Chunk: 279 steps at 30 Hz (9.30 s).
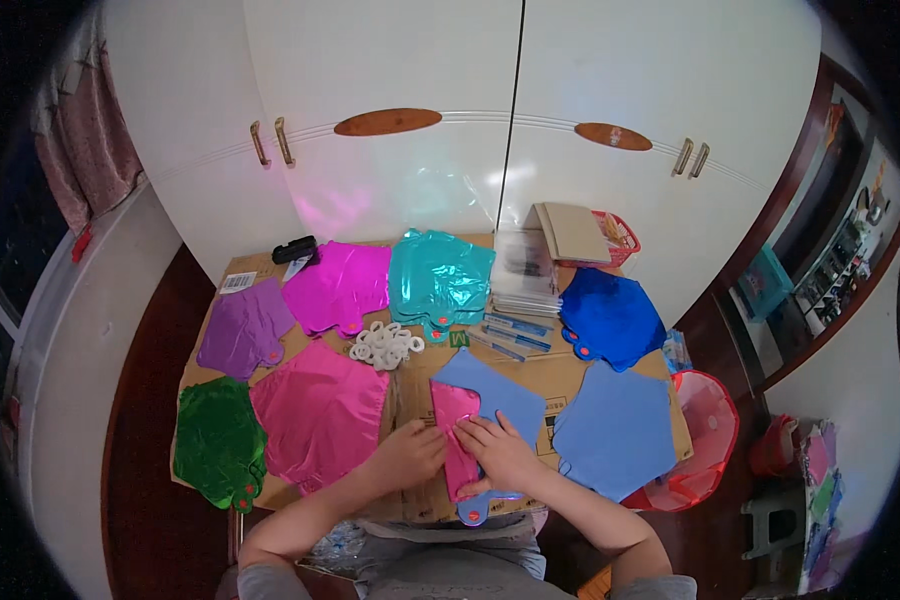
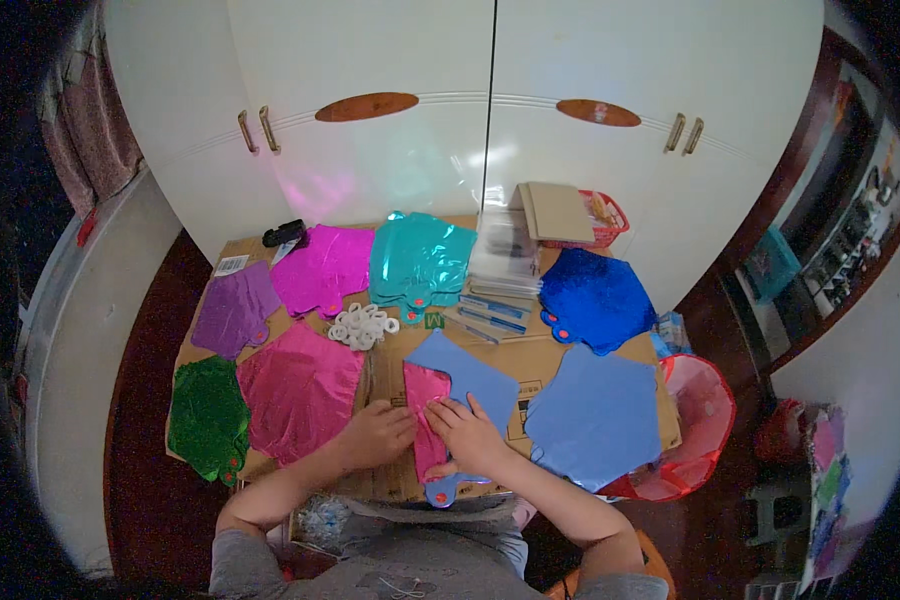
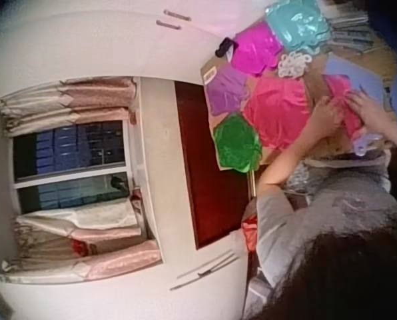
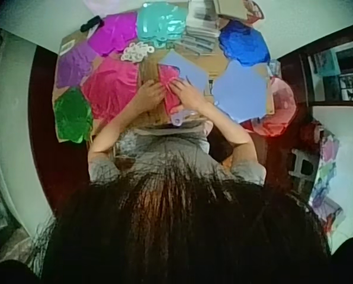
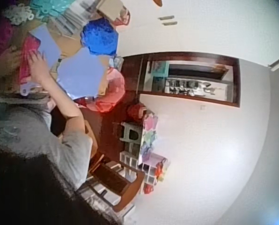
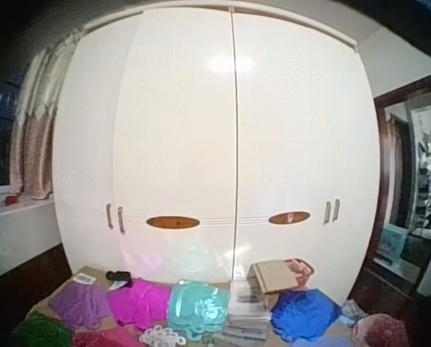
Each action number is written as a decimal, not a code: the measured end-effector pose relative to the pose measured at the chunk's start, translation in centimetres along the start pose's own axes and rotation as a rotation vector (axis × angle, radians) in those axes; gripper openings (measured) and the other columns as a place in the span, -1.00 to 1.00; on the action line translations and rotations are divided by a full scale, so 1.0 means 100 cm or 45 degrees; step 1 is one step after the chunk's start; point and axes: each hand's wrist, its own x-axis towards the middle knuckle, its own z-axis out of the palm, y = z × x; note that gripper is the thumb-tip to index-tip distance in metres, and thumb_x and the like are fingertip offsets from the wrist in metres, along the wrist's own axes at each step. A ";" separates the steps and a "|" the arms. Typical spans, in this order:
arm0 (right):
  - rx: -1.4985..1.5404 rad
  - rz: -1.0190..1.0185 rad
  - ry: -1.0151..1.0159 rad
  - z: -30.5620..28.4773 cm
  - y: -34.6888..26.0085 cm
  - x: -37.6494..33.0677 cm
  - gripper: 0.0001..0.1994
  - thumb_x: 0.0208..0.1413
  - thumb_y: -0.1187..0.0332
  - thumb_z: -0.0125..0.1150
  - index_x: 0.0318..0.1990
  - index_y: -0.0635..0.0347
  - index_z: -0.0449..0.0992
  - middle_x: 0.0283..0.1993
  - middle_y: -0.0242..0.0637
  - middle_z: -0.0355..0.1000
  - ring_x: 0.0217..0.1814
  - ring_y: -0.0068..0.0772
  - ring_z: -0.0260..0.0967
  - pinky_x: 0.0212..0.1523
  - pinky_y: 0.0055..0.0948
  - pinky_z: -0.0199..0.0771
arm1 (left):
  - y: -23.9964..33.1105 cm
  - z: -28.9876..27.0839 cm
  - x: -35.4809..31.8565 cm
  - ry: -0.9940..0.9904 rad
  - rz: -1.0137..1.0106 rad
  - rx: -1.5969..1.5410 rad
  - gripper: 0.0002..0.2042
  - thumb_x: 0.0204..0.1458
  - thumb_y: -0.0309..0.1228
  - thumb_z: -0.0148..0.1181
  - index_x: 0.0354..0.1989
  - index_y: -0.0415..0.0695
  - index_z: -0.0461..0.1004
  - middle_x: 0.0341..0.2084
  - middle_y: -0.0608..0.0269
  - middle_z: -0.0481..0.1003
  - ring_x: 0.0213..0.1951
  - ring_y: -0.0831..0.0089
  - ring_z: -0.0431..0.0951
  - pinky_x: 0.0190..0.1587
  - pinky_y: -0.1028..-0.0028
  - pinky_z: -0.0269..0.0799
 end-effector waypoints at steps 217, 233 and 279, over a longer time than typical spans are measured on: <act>0.080 0.303 0.388 0.045 -0.037 -0.009 -0.51 -0.01 0.40 0.01 0.13 0.35 0.32 0.24 0.03 0.22 0.34 0.00 0.10 0.34 -0.07 -0.02 | -0.022 0.032 0.082 -0.214 -0.516 -0.806 -0.60 -0.04 -0.42 -0.06 0.00 -0.26 0.42 -0.33 -0.20 0.50 -0.26 -0.04 0.52 -0.18 0.08 0.42; 0.080 0.294 0.465 0.043 -0.039 -0.007 -0.48 -0.01 0.44 0.03 0.18 0.34 0.27 0.23 0.05 0.23 0.31 0.02 0.15 0.31 -0.09 0.05 | -0.035 0.040 0.101 -0.233 -0.745 -0.881 -0.60 -0.03 -0.41 -0.08 -0.03 -0.43 0.30 -0.56 -0.28 0.48 -0.48 -0.10 0.54 -0.32 0.06 0.48; 0.066 0.152 0.194 -0.011 0.048 -0.029 -0.46 -0.40 0.09 0.45 -0.09 -0.21 0.56 0.20 -0.49 0.24 0.23 -0.20 0.11 0.09 -0.17 0.20 | -0.047 0.026 0.101 -0.426 -0.806 -1.197 -0.19 -0.11 -0.32 0.06 0.24 -0.58 -0.16 -0.60 -0.17 0.52 -0.65 0.25 0.57 -0.39 0.35 0.56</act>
